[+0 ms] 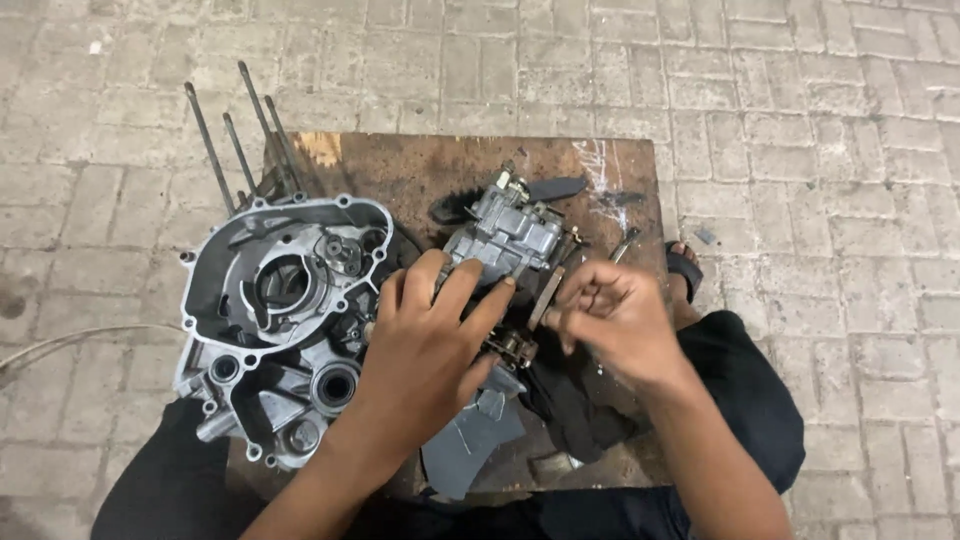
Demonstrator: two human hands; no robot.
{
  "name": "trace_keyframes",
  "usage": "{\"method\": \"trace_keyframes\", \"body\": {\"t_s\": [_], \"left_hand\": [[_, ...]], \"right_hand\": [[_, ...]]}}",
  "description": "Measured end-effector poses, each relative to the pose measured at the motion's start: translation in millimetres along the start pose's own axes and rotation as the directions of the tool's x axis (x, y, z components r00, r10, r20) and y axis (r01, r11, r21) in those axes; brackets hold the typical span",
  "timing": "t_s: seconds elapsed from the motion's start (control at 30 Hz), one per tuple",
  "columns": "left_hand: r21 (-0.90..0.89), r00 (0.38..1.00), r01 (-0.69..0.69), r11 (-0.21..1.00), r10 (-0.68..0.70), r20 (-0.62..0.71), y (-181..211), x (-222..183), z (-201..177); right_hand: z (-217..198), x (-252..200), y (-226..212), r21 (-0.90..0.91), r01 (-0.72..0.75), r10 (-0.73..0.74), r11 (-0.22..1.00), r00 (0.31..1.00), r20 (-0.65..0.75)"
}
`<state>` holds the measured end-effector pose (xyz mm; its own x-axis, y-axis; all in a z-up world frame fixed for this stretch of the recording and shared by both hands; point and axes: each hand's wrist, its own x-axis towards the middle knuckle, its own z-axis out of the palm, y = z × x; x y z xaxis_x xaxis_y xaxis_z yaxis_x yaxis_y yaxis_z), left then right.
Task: A person sits on the floor and uses their hands and a small brush to inspect and mark parts of a motorcycle carburetor.
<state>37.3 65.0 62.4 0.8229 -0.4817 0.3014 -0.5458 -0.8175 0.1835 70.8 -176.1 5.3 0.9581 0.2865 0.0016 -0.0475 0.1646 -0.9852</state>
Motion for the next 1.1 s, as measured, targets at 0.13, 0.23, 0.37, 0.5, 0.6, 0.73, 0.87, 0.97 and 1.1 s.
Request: {"method": "trace_keyframes", "body": {"t_s": [0.13,0.23,0.37,0.5,0.6,0.73,0.87,0.97,1.1], "left_hand": [[-0.012,1.000,-0.017,1.000,0.017,-0.023,0.1,0.5,-2.4],[-0.007,1.000,-0.009,1.000,0.009,-0.005,-0.7,-1.1,-1.0],[-0.021,1.000,-0.010,1.000,0.010,-0.022,-1.4,-1.5,1.0],[-0.019,1.000,-0.015,1.000,0.014,-0.022,-2.3,-4.1,4.1],[-0.036,0.999,-0.021,0.999,0.020,-0.028,-2.3,-4.0,2.3],[-0.035,0.999,-0.027,0.999,0.026,-0.020,-3.1,-4.0,3.1],[-0.035,0.999,-0.035,0.999,0.034,-0.041,-2.6,-3.3,0.2],[-0.047,0.998,-0.036,0.998,0.033,-0.050,-1.7,-2.5,-0.8],[-0.053,0.996,-0.038,0.998,0.034,-0.088,-0.7,-1.9,-1.5]], "right_hand": [[-3.1,5.0,-7.0,0.013,0.009,-0.007,1.000,0.992,-0.128],[-6.9,7.6,1.0,0.130,0.019,-0.009,0.991,0.997,-0.075],[-17.4,12.6,6.8,0.090,0.032,-0.030,0.995,0.999,-0.028],[-7.2,9.7,-3.7,0.020,-0.055,0.054,0.998,0.998,0.034],[-18.2,12.3,5.5,0.026,0.009,-0.011,1.000,0.998,0.062],[-13.3,11.5,-14.4,-0.176,0.024,-0.041,0.984,0.994,-0.098],[-33.7,13.8,-14.0,-0.352,0.058,-0.061,0.934,0.998,0.004],[-27.3,9.4,-27.2,-0.580,-0.024,0.171,0.814,0.965,0.200],[-6.4,1.1,-33.6,-0.820,-0.039,0.292,0.572,0.943,0.159]]}}
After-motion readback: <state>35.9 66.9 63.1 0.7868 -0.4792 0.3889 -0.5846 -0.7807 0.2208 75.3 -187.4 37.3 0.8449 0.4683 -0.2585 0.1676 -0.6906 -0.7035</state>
